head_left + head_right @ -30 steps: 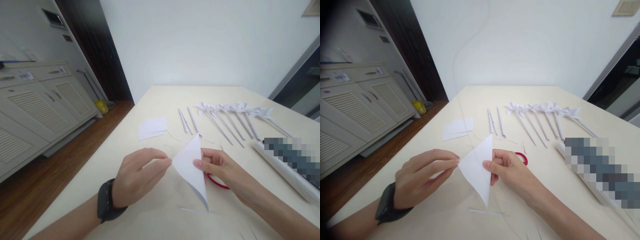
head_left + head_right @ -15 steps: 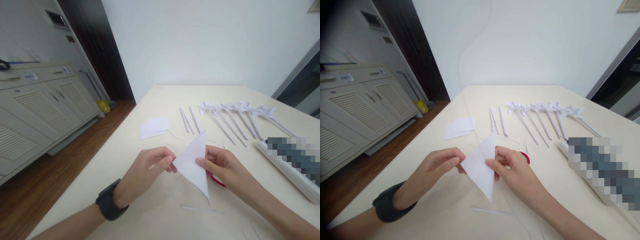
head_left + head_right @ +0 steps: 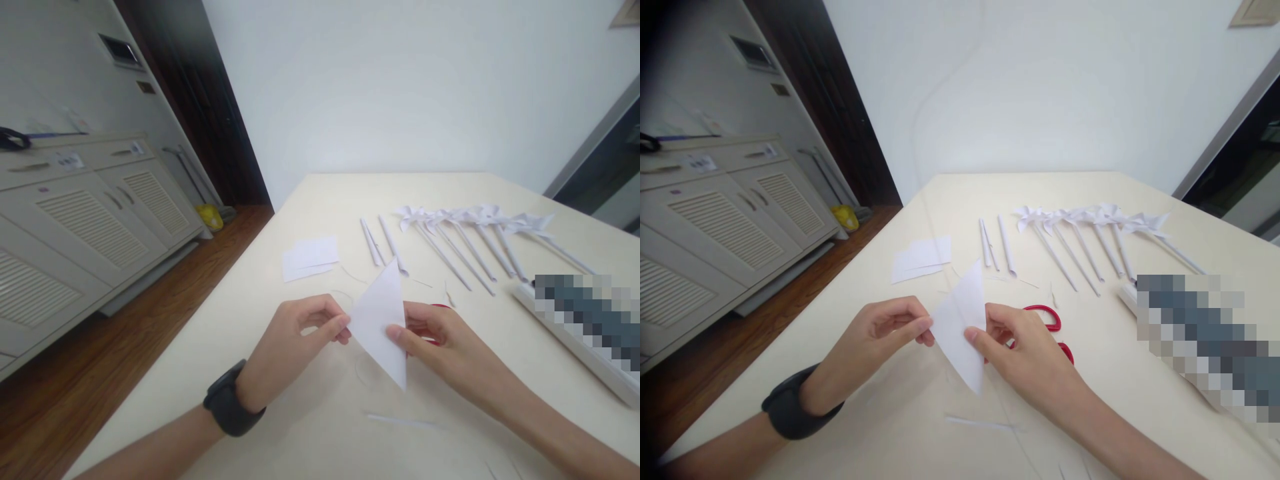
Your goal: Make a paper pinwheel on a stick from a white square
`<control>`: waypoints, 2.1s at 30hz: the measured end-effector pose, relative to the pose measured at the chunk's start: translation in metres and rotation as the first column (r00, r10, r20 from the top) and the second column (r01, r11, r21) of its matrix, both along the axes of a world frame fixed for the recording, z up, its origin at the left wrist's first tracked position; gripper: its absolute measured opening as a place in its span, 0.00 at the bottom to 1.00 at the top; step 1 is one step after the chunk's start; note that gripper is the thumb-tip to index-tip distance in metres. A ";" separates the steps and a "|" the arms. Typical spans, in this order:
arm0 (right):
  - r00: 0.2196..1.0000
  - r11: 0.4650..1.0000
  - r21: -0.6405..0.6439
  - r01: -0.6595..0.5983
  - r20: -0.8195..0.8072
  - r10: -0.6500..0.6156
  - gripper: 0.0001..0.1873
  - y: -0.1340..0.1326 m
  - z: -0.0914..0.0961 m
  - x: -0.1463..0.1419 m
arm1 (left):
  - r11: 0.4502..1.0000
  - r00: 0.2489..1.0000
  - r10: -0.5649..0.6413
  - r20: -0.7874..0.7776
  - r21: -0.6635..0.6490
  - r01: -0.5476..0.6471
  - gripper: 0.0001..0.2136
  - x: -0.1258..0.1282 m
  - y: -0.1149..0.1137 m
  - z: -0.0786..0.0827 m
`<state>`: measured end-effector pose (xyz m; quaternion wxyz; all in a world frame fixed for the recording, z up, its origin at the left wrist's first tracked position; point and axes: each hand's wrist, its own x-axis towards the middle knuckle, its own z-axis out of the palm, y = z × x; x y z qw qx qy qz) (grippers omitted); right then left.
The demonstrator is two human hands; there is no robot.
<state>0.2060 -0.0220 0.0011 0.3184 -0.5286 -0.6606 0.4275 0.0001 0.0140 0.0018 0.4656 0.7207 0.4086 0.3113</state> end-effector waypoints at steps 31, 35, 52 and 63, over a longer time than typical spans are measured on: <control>0.992 0.998 -0.029 0.057 -0.109 -0.060 0.18 -0.004 -0.007 -0.001 | 1.000 0.999 0.013 0.053 -0.013 -0.012 0.08 0.003 -0.004 -0.001; 0.989 0.999 -0.024 0.048 -0.137 -0.051 0.18 -0.002 -0.003 -0.001 | 0.999 0.997 0.040 0.065 -0.007 -0.040 0.08 0.002 -0.003 -0.002; 0.994 0.996 -0.062 0.056 -0.086 -0.061 0.15 0.000 -0.005 -0.001 | 0.996 0.993 0.080 0.081 -0.047 -0.077 0.08 0.001 0.000 -0.002; 0.998 0.998 -0.045 0.041 -0.048 -0.043 0.14 0.003 -0.010 -0.001 | 0.993 0.991 0.077 0.106 -0.095 -0.067 0.09 0.001 0.006 -0.004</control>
